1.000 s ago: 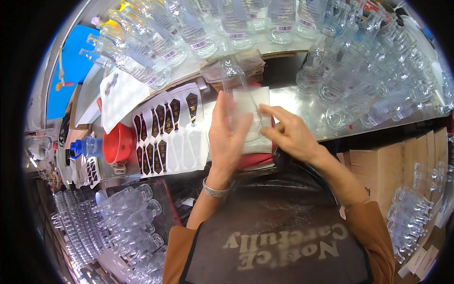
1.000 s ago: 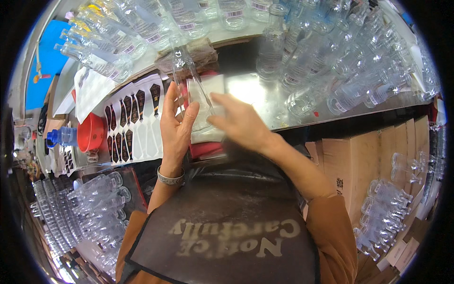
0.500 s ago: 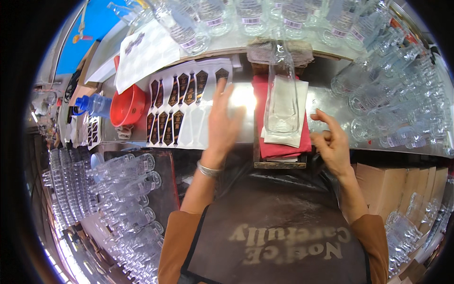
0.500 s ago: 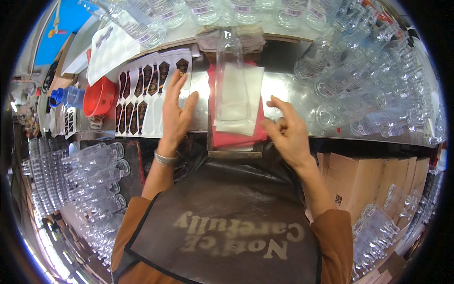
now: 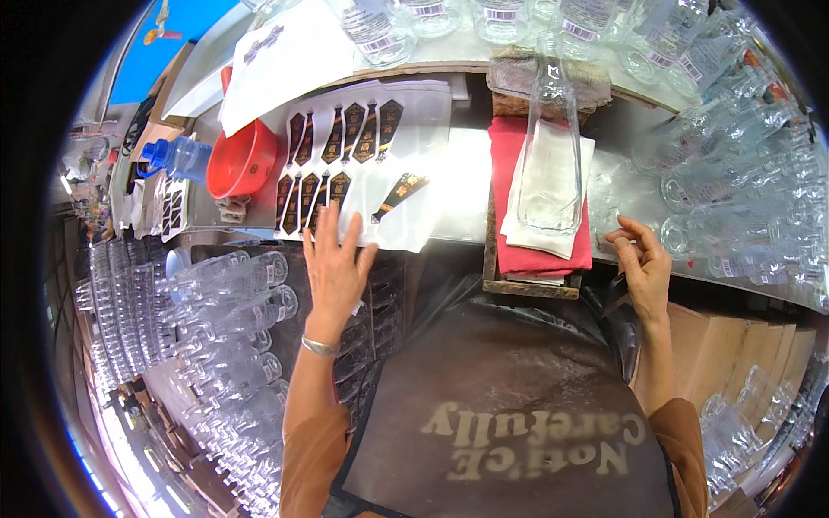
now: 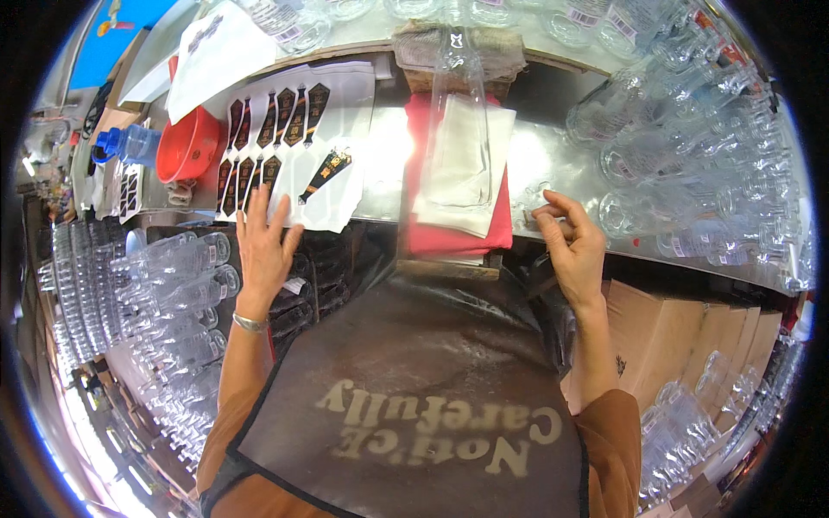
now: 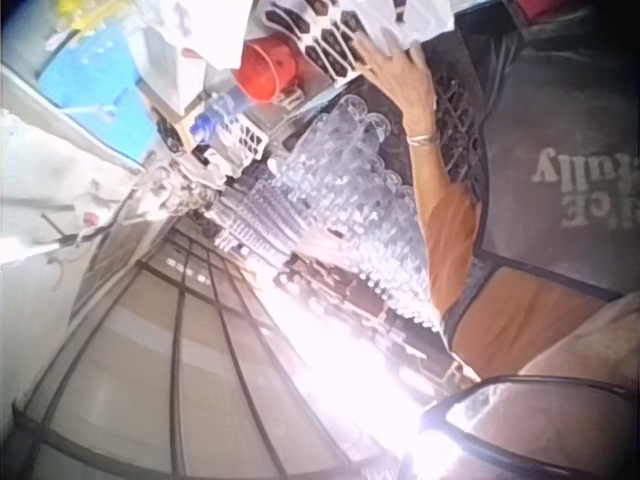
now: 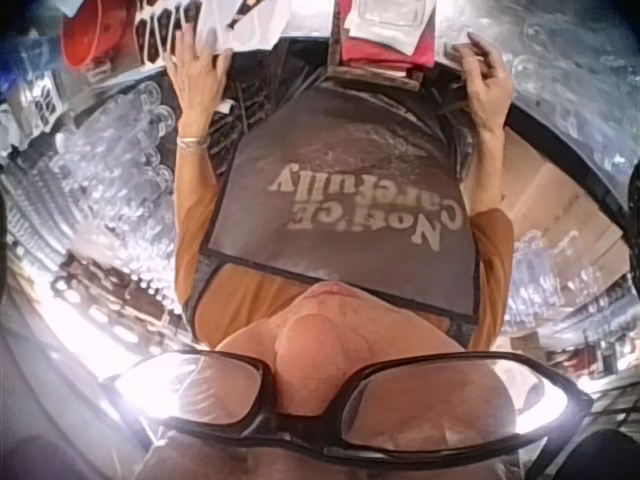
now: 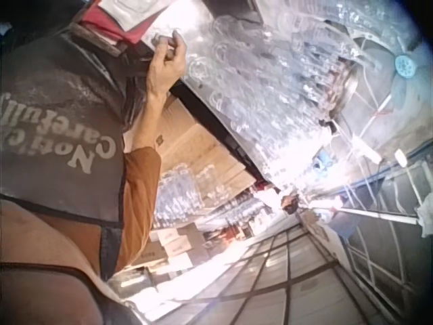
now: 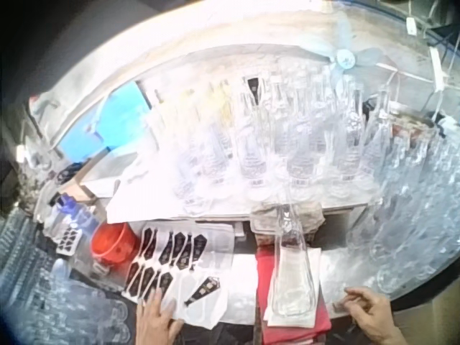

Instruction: The person repeatedly picks up clear plastic bottles, applies a rectangular label to each bottle, smooths the label with a small black tool, and places the labeled bottle on a nearby cardboard box. The process is repeated for multiple bottles in a continuous loop.

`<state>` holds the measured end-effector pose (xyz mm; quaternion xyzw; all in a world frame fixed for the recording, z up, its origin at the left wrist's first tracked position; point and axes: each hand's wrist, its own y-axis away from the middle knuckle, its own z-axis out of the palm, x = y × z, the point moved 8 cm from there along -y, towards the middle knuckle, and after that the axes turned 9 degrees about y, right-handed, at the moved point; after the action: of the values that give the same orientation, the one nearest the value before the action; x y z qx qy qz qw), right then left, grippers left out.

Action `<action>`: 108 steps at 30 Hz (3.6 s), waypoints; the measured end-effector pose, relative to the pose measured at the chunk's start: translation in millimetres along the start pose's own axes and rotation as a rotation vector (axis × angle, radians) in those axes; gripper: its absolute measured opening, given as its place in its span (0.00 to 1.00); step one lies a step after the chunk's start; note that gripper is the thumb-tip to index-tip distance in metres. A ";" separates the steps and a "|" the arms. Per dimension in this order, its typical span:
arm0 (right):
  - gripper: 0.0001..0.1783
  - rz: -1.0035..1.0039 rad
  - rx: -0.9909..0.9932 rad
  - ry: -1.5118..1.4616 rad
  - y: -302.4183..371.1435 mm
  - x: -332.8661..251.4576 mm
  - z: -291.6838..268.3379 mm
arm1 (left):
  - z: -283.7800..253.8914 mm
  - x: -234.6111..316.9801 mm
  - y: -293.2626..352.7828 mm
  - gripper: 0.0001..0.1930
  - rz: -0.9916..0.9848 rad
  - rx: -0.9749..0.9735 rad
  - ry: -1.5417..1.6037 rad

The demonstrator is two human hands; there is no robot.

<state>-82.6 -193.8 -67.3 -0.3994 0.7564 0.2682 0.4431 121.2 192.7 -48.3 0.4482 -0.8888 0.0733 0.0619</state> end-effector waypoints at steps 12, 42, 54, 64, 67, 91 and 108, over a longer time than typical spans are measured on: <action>0.14 -0.096 -0.033 0.165 -5.4 -19.7 2.5 | 25.3 91.6 -61.6 0.24 0.075 0.128 0.206; 0.13 -0.105 0.000 0.181 -31.9 0.3 17.9 | -21.9 -447.5 -140.8 0.22 -0.707 -0.152 0.039; 0.13 -0.147 0.051 0.284 -28.2 -12.9 18.4 | 12.5 -99.4 -80.3 0.31 -0.220 0.314 0.119; 0.13 -0.147 0.058 0.250 -15.6 -12.0 12.8 | 30.5 -1.0 -107.8 0.38 -0.072 0.160 0.181; 0.12 -0.149 0.074 0.228 -12.0 -7.5 11.1 | 1.2 27.2 -120.8 0.37 0.008 0.300 0.195; 0.13 -0.175 0.080 0.216 -9.3 -20.1 3.2 | -1.7 90.3 -2.8 0.13 0.227 0.258 0.418; 0.13 -0.162 -0.055 0.075 -31.5 -50.1 8.9 | -81.8 214.6 -130.8 0.09 0.765 0.137 0.920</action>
<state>-37.6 -185.5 -28.7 -0.4809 0.7302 0.2370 0.4234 103.5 -38.0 79.6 0.0219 -0.8622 0.3339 0.3803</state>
